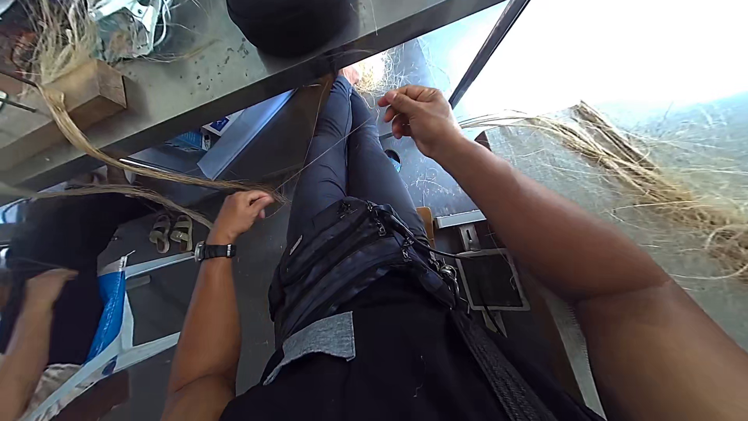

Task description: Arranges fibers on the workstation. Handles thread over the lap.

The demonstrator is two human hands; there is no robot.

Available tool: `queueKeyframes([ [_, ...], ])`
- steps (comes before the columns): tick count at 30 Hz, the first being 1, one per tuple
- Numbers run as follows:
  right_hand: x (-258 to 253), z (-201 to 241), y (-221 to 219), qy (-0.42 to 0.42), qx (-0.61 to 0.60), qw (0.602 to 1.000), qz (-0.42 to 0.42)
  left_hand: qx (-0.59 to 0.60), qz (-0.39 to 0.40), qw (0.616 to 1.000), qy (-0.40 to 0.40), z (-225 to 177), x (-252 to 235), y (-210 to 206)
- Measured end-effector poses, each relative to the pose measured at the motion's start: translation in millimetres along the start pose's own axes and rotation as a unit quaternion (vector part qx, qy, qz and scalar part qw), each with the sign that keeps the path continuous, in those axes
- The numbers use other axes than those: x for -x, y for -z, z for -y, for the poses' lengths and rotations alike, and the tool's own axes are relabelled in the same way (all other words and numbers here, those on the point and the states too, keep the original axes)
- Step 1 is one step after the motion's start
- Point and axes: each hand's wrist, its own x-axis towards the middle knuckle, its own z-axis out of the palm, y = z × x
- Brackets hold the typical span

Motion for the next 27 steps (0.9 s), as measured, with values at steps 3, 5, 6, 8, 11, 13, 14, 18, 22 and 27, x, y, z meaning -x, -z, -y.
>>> queueKeyframes([
  [3, -2.9, -1.1, -1.1, 0.021, 0.014, 0.999, -0.024, -0.013, 0.019, 0.987, 0.158, 84.7, 19.8, -6.0],
  [5, -4.0, -1.1, -1.3, 0.031, 0.014, 0.999, -0.038, 0.016, 0.054, 0.965, 0.254, 141.7, 41.6, -21.0],
  [6, -4.4, -1.0, -1.0, 0.035, 0.011, 0.998, -0.044, 0.029, 0.067, 0.951, 0.299, 160.4, 55.7, -30.2],
  [8, -5.2, -0.2, 0.9, 0.041, 0.006, 0.998, -0.055, 0.053, 0.082, 0.923, 0.373, 182.6, 83.9, -50.9],
  [11, -7.6, 1.3, 5.5, 0.036, 0.002, 0.996, -0.077, 0.083, 0.099, 0.891, 0.435, 188.9, 110.9, -76.2],
  [13, -9.0, -0.1, 7.7, 0.032, -0.001, 0.995, -0.093, 0.104, 0.098, 0.885, 0.444, 185.3, 116.2, -83.6],
  [14, -9.5, -0.6, 8.4, 0.033, -0.001, 0.994, -0.103, 0.112, 0.090, 0.884, 0.444, 183.4, 115.8, -84.4],
  [18, -10.4, 3.9, 14.3, 0.048, -0.023, 0.987, -0.149, 0.115, 0.051, 0.894, 0.429, 185.0, 106.8, -69.0],
  [22, -12.0, 11.2, 22.2, 0.054, -0.068, 0.977, -0.196, 0.158, -0.021, 0.898, 0.410, 188.8, 99.7, -48.8],
  [27, -13.1, 10.1, 19.3, 0.058, -0.068, 0.973, -0.212, 0.245, -0.112, 0.890, 0.367, 183.1, 87.5, -33.1],
])
